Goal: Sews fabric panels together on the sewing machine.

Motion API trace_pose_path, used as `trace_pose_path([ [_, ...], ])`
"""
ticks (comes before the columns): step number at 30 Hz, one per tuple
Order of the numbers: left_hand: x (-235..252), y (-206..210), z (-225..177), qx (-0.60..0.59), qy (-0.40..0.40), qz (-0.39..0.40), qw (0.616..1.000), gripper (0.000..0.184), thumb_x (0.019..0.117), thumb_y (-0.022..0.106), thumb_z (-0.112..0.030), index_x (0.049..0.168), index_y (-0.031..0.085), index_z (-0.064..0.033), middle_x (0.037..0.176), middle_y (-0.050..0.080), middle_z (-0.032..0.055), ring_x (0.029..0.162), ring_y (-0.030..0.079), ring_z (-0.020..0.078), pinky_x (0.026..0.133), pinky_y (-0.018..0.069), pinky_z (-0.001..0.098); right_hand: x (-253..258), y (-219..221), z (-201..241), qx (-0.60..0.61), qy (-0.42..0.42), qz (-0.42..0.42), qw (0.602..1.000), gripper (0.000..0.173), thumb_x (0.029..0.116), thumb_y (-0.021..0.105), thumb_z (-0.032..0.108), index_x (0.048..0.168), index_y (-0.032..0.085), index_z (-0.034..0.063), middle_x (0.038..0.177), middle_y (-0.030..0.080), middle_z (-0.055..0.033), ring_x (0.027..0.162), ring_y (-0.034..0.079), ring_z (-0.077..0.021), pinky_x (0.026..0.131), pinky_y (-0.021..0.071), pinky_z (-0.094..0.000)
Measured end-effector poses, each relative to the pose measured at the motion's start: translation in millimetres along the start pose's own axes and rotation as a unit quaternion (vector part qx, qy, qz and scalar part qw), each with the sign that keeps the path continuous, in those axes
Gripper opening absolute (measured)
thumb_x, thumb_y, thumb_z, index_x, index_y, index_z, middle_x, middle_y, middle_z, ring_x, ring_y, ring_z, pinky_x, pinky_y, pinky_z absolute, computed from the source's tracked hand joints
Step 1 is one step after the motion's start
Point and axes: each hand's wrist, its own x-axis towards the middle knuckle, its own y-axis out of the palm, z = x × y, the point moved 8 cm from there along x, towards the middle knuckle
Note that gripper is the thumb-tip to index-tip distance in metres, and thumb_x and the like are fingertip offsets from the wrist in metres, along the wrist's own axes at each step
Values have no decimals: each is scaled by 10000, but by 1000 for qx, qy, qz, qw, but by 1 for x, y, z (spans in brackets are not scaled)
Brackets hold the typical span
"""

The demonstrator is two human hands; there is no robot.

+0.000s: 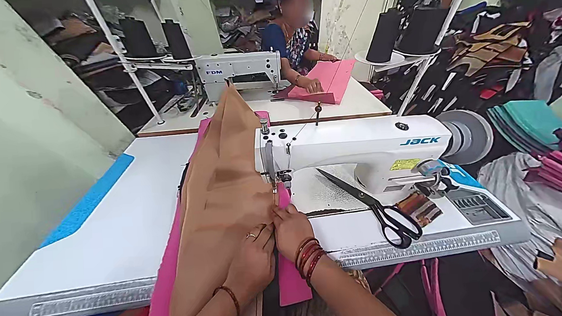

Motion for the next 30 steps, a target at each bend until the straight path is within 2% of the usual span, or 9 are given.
trace_pose_path([
  [5,24,10,8,-28,-64,192,979,353,874,587,-48,1177,712,81,1349,665,190,1328,584,361,1124,437,458,14,-6,-8,-7,12,12,1000,482,1016,416,34,1469,566,106,1575,494,-9,1381,497,-313,1027,448,-522],
  [8,37,14,14,-25,-71,223,972,321,894,585,-45,1158,717,81,1356,656,197,1347,563,362,1132,427,452,23,-10,-13,-7,17,13,1000,483,1013,416,27,1460,577,114,1573,498,6,1396,484,-303,1036,435,-519],
  [11,43,23,25,-35,-125,331,935,359,985,542,-109,1284,660,52,1553,451,220,1468,393,383,1196,337,465,31,-10,-19,23,14,-13,1000,445,1015,430,55,1423,605,79,1556,518,-13,1396,493,-294,1079,429,-494],
  [12,46,24,30,-29,-140,339,930,366,981,560,-137,1293,665,21,1555,424,226,1461,385,394,1179,358,484,31,-10,-22,38,10,-33,999,424,1024,428,79,1402,621,67,1535,541,-29,1388,508,-287,1104,423,-470],
  [14,52,23,38,-7,-145,301,943,338,938,624,-180,1230,721,-39,1484,495,225,1399,447,408,1108,408,543,30,-14,-27,56,-10,-86,995,376,1034,443,125,1320,673,40,1461,599,-96,1340,558,-302,1106,443,-442],
  [16,59,22,43,12,-134,272,953,314,923,638,-199,1192,746,-79,1408,569,197,1348,499,396,1067,391,607,25,-16,-28,56,-17,-106,993,360,1018,481,169,1278,707,64,1453,583,-132,1322,554,-328,1058,469,-468],
  [18,64,26,46,10,-135,289,948,306,958,602,-205,1206,736,-84,1408,574,180,1347,500,388,1061,372,633,22,-14,-27,30,4,-98,995,380,1009,496,210,1312,702,114,1488,544,-135,1357,508,-335,1025,458,-512],
  [24,78,31,53,9,-144,351,925,320,1032,491,-164,1251,701,-63,1470,546,139,1352,504,366,1078,364,619,39,-15,-24,4,77,-1,997,436,1021,456,131,1432,600,115,1602,408,-150,1468,379,-345,1104,382,-540],
  [30,91,40,52,46,-134,356,924,343,1044,432,-55,1287,674,-49,1488,527,143,1330,525,373,1075,396,592,47,-21,-38,63,95,-62,992,399,1030,479,192,1342,627,-8,1529,490,-169,1406,465,-328,1118,424,-433],
])
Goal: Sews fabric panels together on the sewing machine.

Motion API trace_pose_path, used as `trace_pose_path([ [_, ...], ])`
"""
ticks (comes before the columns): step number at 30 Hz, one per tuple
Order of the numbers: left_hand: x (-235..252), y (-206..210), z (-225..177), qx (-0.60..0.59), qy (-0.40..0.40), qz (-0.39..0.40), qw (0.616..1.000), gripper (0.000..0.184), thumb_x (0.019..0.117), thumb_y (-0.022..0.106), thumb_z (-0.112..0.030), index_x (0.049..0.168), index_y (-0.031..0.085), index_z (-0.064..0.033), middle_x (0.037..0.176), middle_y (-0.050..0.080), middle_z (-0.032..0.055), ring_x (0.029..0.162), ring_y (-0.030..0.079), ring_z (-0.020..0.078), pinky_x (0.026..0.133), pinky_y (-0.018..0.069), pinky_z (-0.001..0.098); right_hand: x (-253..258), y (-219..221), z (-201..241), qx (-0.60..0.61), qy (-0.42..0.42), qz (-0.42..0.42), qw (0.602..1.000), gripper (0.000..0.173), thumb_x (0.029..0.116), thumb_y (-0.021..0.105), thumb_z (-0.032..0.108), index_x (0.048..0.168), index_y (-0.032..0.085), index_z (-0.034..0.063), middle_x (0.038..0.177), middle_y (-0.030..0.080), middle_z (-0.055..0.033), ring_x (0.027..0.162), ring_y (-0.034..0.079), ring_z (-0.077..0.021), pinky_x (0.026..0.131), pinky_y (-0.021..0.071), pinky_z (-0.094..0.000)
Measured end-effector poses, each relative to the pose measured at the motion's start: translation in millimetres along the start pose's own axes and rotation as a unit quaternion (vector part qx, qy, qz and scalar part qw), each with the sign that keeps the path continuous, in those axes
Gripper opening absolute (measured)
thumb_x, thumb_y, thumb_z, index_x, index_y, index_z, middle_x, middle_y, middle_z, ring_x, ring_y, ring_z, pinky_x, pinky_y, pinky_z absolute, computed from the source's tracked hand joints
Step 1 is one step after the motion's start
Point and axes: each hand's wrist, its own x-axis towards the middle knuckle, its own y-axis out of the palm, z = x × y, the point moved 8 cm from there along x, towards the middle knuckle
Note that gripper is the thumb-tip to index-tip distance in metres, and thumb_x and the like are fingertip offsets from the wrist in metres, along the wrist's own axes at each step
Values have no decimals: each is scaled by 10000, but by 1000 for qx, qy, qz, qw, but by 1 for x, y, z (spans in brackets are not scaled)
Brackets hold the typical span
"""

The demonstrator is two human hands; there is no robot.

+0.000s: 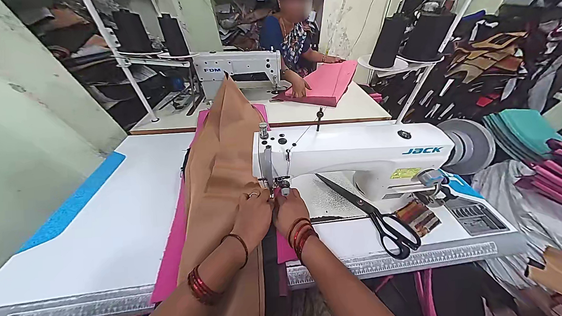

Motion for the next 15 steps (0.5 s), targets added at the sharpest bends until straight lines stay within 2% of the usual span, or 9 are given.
trace_pose_path([
  [4,0,-1,-4,-11,-7,-6,1000,359,1045,411,-29,1308,654,-11,1516,505,153,1358,506,380,1104,406,550,4,-3,-2,6,-12,-24,1000,393,1020,496,192,1325,647,-4,1501,526,-154,1384,489,-316,1115,428,-431],
  [7,-22,3,-10,-35,-36,-5,999,433,1016,497,-78,1441,551,-11,1543,459,203,1382,483,410,1102,417,564,-1,-2,-7,33,-40,-52,997,396,1061,443,198,1348,650,20,1492,547,-143,1400,487,-305,1159,390,-417],
  [9,-49,9,-16,-52,-63,28,996,669,939,629,-138,1553,393,-10,1567,383,258,1389,456,450,1088,435,583,-11,1,-11,55,-73,-107,990,378,1054,448,178,1305,686,25,1432,609,-137,1377,527,-290,1163,399,-395],
  [11,-78,16,-20,-51,-86,61,993,911,840,739,-182,1607,272,-28,1591,325,271,1410,414,464,1089,424,590,-27,5,-15,100,-105,-129,981,348,1032,481,143,1265,710,24,1437,609,-143,1395,518,-292,1184,384,-395],
  [13,-97,21,-26,-55,-92,63,992,865,855,710,-131,1607,293,-37,1556,381,255,1386,447,436,1100,421,526,-43,8,-17,142,-125,-134,973,349,1010,497,95,1277,706,14,1461,590,-164,1431,487,-310,1219,340,-405],
  [15,-106,27,-34,-69,-100,65,990,699,944,610,-58,1589,342,-31,1545,427,231,1368,493,407,1103,443,487,-56,9,-16,145,-134,-145,969,352,990,502,58,1267,714,13,1439,613,-158,1421,503,-313,1220,340,-410],
])
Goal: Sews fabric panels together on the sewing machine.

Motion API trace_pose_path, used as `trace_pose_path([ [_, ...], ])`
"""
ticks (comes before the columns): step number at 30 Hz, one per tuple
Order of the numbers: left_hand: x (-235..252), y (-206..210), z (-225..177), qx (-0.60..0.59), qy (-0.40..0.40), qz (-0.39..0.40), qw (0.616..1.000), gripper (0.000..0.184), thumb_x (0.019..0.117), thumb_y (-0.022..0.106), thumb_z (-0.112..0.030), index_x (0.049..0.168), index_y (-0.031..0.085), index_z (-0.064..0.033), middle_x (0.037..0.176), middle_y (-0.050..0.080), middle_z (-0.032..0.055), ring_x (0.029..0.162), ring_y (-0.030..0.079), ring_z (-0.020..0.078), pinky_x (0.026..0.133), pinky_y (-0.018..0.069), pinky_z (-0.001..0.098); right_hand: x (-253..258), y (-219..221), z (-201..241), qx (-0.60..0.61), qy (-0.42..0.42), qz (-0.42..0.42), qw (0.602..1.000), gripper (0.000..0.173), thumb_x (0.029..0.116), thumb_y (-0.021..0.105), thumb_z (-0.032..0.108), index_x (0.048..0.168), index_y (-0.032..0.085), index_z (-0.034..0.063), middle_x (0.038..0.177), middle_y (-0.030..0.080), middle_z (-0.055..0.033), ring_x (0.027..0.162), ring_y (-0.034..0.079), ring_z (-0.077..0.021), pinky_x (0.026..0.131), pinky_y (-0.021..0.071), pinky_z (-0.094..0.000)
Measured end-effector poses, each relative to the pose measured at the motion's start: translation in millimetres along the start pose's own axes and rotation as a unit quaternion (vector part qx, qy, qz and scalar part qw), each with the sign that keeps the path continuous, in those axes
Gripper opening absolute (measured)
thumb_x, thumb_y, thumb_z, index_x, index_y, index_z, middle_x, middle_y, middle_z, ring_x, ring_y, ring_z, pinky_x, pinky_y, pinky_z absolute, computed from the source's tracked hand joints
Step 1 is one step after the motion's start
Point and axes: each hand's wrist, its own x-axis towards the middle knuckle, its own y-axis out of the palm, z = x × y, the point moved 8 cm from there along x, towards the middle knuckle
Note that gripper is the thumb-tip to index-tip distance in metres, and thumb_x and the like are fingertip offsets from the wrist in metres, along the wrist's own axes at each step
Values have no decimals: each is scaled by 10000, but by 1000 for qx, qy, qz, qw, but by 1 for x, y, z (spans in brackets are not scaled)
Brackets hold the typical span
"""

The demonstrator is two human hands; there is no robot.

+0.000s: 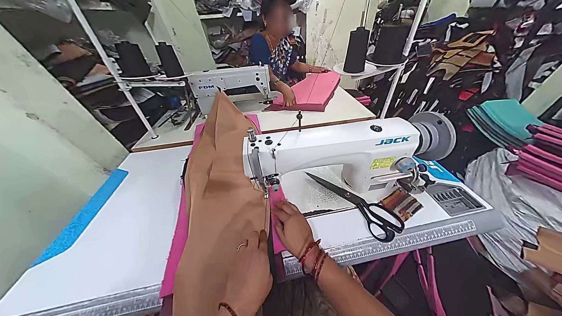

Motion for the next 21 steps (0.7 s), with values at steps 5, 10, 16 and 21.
trace_pose_path([
  [5,-5,6,-10,-1,10,15,1000,589,976,550,-27,1545,404,14,1548,434,215,1334,529,403,1084,461,476,-5,0,9,-20,-38,8,999,373,949,514,17,1259,721,22,1405,647,-124,1396,528,-332,1210,345,-474],
  [10,-10,19,-7,-43,47,-161,985,407,970,538,42,1372,594,74,1334,610,253,1137,668,396,954,556,446,-14,14,23,-122,-90,59,987,426,975,501,128,1361,656,38,1493,585,-66,1430,489,-306,1174,319,-590],
  [16,-14,21,-8,-5,96,-384,918,272,779,694,123,1039,761,79,1034,719,226,913,736,363,778,618,420,-6,16,30,-209,-103,89,968,430,970,489,175,1337,669,41,1450,621,-64,1363,549,-293,1075,405,-560],
  [21,1,17,-4,-14,89,-361,928,195,817,674,102,968,782,41,1064,728,190,949,730,349,791,613,426,6,17,29,-220,-64,116,966,425,987,494,167,1365,652,52,1476,599,-54,1391,517,-302,1091,380,-579],
])
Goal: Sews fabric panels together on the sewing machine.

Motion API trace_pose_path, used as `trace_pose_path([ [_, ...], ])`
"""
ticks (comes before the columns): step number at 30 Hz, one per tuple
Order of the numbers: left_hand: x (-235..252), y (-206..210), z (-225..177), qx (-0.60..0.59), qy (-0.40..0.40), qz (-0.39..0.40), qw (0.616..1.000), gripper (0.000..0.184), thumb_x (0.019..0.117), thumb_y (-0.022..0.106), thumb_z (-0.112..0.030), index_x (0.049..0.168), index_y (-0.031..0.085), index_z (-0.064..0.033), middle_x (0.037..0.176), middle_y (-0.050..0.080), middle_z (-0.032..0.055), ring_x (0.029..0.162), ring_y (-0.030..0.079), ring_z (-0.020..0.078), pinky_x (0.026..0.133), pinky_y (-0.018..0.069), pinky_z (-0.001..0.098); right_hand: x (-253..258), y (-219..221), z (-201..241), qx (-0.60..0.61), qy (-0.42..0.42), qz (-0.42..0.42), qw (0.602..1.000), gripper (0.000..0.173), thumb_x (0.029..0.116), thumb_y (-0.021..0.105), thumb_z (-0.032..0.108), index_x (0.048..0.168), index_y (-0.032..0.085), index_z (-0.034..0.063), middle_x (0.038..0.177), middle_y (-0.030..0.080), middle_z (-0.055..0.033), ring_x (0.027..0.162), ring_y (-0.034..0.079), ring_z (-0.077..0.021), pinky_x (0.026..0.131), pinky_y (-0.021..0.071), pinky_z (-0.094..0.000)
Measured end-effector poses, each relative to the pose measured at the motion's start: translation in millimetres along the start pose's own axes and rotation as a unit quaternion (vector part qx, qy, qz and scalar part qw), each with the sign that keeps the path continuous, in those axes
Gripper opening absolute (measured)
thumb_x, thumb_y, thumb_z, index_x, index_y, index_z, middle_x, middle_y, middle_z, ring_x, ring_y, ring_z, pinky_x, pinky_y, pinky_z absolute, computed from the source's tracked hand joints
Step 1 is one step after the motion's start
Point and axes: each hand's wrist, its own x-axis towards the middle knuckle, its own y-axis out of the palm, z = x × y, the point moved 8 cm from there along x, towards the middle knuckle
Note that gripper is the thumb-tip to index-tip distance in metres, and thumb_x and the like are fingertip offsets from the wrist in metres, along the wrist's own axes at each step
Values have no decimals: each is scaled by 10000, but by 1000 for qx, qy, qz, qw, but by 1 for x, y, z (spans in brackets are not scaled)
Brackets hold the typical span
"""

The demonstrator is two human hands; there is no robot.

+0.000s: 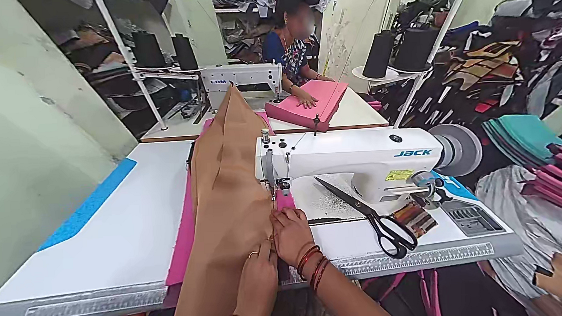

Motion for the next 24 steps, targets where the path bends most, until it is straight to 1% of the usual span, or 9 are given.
trace_pose_path([
  [3,11,8,8,-16,-36,101,994,244,917,581,81,1068,767,38,1203,700,182,1107,690,351,923,576,435,9,2,-4,4,18,31,999,437,1008,464,171,1401,625,67,1508,569,-48,1442,459,-306,1135,335,-589],
  [5,18,13,11,-20,-50,141,989,275,959,532,59,1120,753,31,1271,679,172,1184,658,342,991,542,434,16,3,-8,11,29,48,998,442,1021,450,177,1421,608,73,1522,555,-52,1472,420,-308,1160,304,-591],
  [10,32,15,16,-9,-50,154,987,301,990,495,44,1152,746,14,1314,660,154,1214,642,329,1009,531,426,28,3,-17,28,55,51,997,448,1032,435,184,1443,587,89,1537,536,-39,1490,390,-287,1187,273,-571],
  [12,36,15,17,-8,-55,179,982,330,995,484,48,1218,723,7,1361,636,150,1239,627,331,1031,516,428,27,1,-20,55,64,24,996,424,1031,458,178,1413,614,79,1506,552,-94,1460,429,-306,1192,291,-555],
  [14,40,14,20,-17,-50,185,981,369,984,483,73,1284,689,12,1385,624,164,1241,630,346,1035,516,441,20,-2,-21,74,53,-40,995,383,1014,514,163,1356,669,86,1452,582,-169,1402,488,-375,1168,345,-566],
  [16,45,13,21,-21,-36,161,986,369,976,493,74,1279,694,11,1349,647,166,1218,646,342,1019,527,437,15,-4,-23,56,49,-78,994,358,999,543,181,1310,716,136,1431,599,-184,1396,490,-413,1157,350,-598],
  [18,47,15,20,-21,-30,150,988,346,978,496,64,1243,712,11,1333,657,160,1228,641,332,1032,521,430,17,-2,-24,48,63,-53,995,363,1003,539,193,1319,712,153,1476,562,-186,1442,427,-430,1189,286,-621],
  [21,54,19,22,-21,-34,155,987,315,983,488,56,1183,729,24,1337,650,151,1264,617,319,1070,497,411,27,1,-26,49,89,-1,995,378,1022,516,205,1357,684,156,1542,494,-181,1493,353,-414,1233,207,-597],
  [24,62,19,22,-12,-42,177,983,336,996,465,51,1222,712,20,1376,627,144,1307,584,314,1099,468,409,30,2,-33,60,104,-3,993,394,1038,484,217,1387,663,179,1556,480,-168,1503,336,-400,1235,226,-564],
])
